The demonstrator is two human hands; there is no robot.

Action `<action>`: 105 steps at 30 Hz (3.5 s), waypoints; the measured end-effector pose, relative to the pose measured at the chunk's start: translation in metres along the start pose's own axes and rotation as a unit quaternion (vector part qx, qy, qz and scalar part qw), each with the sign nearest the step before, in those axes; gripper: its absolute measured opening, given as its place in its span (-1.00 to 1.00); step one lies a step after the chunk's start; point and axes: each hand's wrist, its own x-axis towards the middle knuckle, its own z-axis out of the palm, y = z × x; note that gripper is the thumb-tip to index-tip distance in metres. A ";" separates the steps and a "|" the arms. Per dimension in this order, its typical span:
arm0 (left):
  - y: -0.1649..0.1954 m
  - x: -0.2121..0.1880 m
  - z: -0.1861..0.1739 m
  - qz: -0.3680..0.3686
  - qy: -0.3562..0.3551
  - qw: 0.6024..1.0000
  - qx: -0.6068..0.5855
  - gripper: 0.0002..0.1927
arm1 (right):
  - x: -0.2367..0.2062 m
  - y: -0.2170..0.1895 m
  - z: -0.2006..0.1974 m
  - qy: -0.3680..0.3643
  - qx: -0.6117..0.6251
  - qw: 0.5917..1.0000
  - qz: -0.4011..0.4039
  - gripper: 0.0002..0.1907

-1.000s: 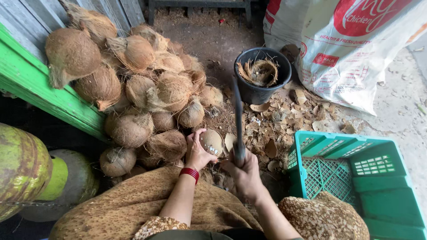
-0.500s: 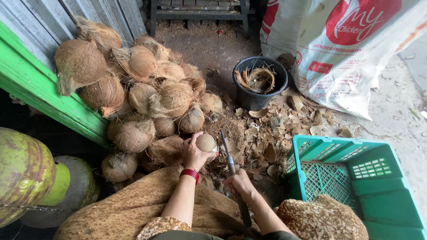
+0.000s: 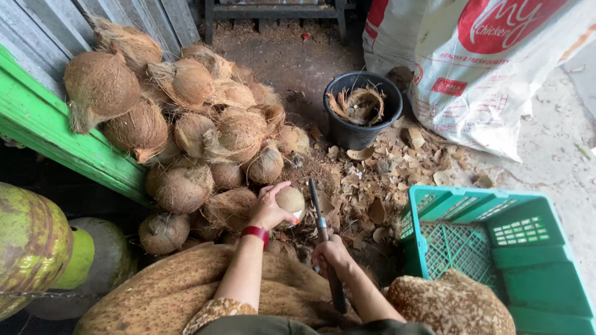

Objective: The person sits on the ground beside a pile of husked and unhusked coconuts and removes the fibrous husk from coconuts one at a time using a heavy bladed tool, striking and peeling the husk off and setting the cleaned coconut aside while husk debris accumulates on the ground.

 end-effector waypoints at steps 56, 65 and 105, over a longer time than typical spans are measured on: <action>0.019 0.012 0.011 0.060 0.015 0.980 0.186 0.18 | -0.018 -0.029 0.009 0.070 -0.153 0.958 -0.233 -0.68; 0.018 -0.011 0.029 0.122 0.080 0.974 0.170 0.04 | -0.006 -0.001 -0.004 0.019 0.017 0.999 -0.041 -0.82; -0.016 -0.019 0.005 0.019 0.127 0.970 -0.204 0.24 | -0.020 0.000 0.011 0.044 -0.047 0.996 -0.063 -0.85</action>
